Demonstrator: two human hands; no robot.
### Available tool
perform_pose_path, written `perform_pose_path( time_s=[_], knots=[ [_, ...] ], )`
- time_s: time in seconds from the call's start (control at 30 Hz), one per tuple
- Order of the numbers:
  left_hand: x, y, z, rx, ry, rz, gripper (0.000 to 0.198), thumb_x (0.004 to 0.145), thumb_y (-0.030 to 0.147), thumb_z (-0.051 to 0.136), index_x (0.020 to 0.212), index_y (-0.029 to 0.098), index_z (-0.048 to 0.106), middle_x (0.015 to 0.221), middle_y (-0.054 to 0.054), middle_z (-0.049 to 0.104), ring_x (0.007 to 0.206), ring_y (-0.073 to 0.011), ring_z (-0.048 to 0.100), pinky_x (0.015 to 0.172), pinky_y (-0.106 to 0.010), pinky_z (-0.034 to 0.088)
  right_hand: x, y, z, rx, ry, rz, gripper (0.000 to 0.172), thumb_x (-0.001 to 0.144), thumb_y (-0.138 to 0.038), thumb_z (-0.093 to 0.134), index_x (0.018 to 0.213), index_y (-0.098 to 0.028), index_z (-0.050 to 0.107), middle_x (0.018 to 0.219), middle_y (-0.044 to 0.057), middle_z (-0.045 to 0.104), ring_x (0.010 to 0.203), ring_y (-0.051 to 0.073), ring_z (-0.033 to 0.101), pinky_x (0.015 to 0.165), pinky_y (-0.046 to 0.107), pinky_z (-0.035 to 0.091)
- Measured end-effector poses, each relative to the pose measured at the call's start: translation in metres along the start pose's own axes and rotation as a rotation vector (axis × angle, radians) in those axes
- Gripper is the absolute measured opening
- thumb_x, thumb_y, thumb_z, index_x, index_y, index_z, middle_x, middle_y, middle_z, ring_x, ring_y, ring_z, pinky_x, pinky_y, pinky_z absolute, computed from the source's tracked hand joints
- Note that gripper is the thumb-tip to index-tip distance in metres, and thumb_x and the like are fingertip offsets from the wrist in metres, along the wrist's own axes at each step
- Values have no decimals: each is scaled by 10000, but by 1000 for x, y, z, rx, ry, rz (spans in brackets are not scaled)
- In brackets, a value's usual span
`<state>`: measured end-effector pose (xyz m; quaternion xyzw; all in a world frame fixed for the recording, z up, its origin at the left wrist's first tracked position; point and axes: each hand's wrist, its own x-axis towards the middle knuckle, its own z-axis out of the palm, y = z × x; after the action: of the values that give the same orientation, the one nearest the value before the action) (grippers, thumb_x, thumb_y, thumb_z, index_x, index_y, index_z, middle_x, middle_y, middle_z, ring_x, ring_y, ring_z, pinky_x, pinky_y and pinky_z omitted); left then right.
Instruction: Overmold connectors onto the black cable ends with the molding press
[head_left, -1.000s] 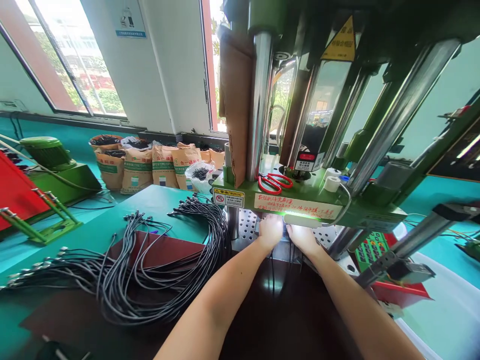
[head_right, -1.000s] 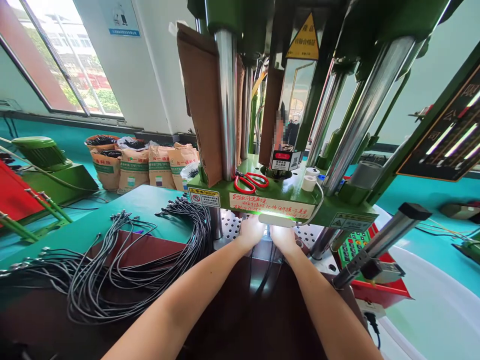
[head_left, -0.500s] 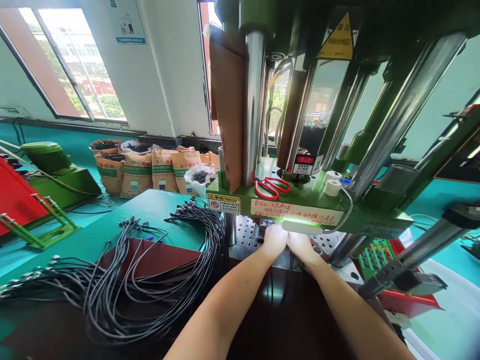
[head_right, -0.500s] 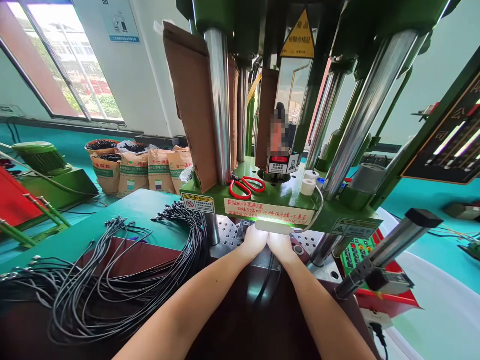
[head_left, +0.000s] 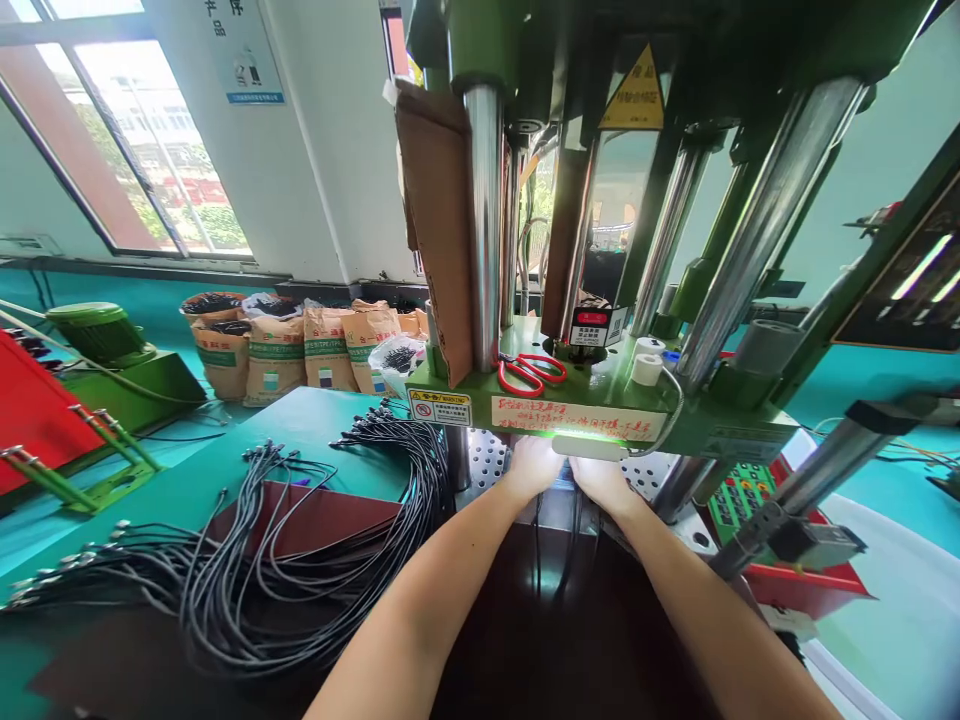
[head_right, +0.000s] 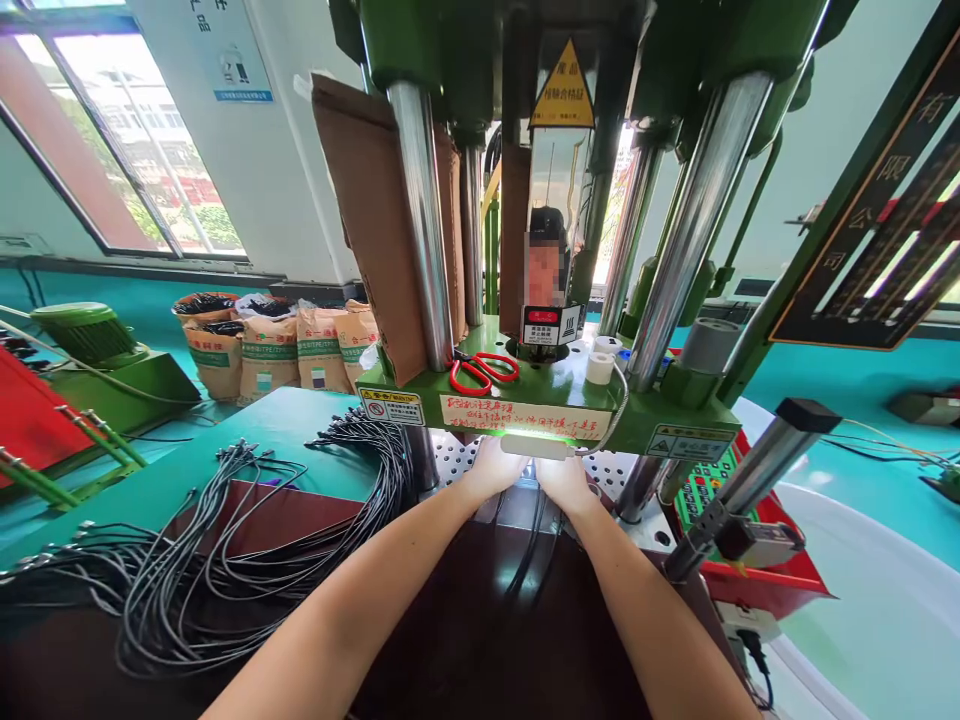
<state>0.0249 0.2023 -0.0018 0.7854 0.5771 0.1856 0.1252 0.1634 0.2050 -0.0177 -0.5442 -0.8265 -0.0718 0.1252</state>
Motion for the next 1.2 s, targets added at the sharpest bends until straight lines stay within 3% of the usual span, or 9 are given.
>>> perform_pose_path(
  time_s=[0.13,0.2,0.33,0.53,0.7,0.97,1.2],
  knots=[
    [-10,-18,2,151,42,274,427,823,423,437,1156,171,524,1175,-95,552,1114,-218,453,968,-341,303,-6,10,7,-11,1,-64,308,898,-304,365,966,-165,631,1003,110,645,936,224,571,802,308,399],
    [-11,-25,9,222,109,336,462,841,456,385,1163,149,509,1162,-103,557,1095,-217,465,953,-345,318,-7,13,10,-13,3,-89,319,896,-328,369,990,-157,621,1005,116,644,953,227,563,826,309,386],
    [-7,-32,23,217,207,328,453,839,471,380,1148,168,514,1128,-80,576,1068,-208,484,928,-346,340,-4,15,12,-11,-5,-140,334,904,-320,339,990,-157,617,969,111,653,947,227,561,855,312,371],
    [0,-34,33,191,196,262,404,845,423,391,1140,181,523,1114,-78,587,1035,-209,512,880,-346,377,8,13,13,3,-27,-170,300,875,-222,349,910,-160,640,928,99,663,905,223,572,846,318,390],
    [-1,-33,27,185,199,289,413,845,421,399,1150,166,507,1152,-88,564,1110,-215,463,936,-349,345,8,16,10,13,3,-134,292,875,-254,362,955,-196,637,957,65,667,938,220,567,851,323,401],
    [-4,-47,8,140,10,195,452,861,479,312,1133,172,502,1117,-90,573,1043,-210,521,897,-345,383,-7,32,12,35,35,-69,332,895,-347,350,1025,-224,630,1040,57,649,1010,231,552,859,335,409],
    [-4,-42,15,145,72,122,492,857,519,264,1114,181,512,1121,-90,578,1081,-222,501,918,-371,370,-3,29,15,115,32,-16,354,901,-363,339,1127,-244,584,1088,48,631,1033,237,541,868,346,413]
  ],
)
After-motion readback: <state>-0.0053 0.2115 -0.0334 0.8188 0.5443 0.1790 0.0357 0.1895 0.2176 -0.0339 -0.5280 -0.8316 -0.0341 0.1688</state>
